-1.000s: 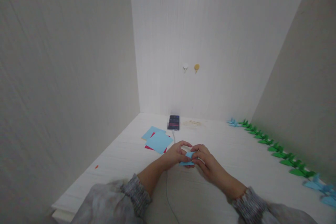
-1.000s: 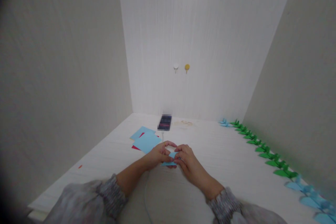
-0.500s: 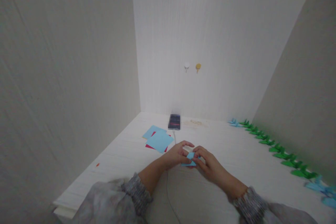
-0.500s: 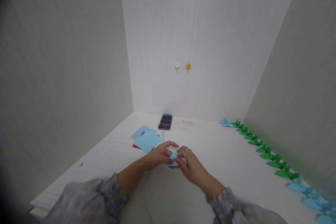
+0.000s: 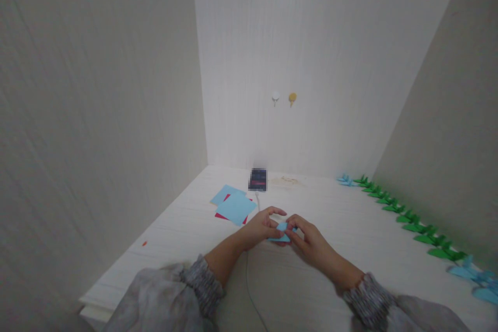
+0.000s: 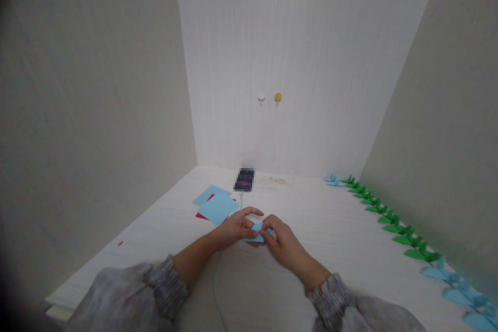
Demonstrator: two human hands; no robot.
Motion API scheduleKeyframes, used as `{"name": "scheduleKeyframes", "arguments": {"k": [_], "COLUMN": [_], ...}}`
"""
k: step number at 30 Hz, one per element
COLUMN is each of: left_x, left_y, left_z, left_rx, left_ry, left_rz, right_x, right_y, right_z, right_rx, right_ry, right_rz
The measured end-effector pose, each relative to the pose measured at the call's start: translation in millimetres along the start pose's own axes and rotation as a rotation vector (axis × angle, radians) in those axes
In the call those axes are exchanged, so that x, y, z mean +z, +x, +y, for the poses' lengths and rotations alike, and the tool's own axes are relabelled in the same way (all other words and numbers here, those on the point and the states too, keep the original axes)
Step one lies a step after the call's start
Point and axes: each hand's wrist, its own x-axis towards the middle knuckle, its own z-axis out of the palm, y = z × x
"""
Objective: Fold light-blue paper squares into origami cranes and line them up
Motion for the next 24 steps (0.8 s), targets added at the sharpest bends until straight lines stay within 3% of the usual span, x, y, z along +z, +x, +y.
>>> {"name": "scheduleKeyframes", "arguments": {"k": [7,15,24], "left_x": [-0.4,1.5,0.2], "left_y": [0.6,0.2,0.0], "left_z": [0.5,0.2,0.1], "left_rx": [0.014,0.027,0.020], "left_ry": [0.013,0.076,0.075], "left_rz": [0.032,0.097,0.076], "right_x": [-1.6,0.9,7.4], "right_y": [0.7,1.1,-0.9], "right_z": [-0.8,0.0,1.2], "right_rx": [-0.077,-0.076,-0.040], "right_ry": [0.041,0.038,-0.074], "right_rz": [0.033,0.023,0.084]}}
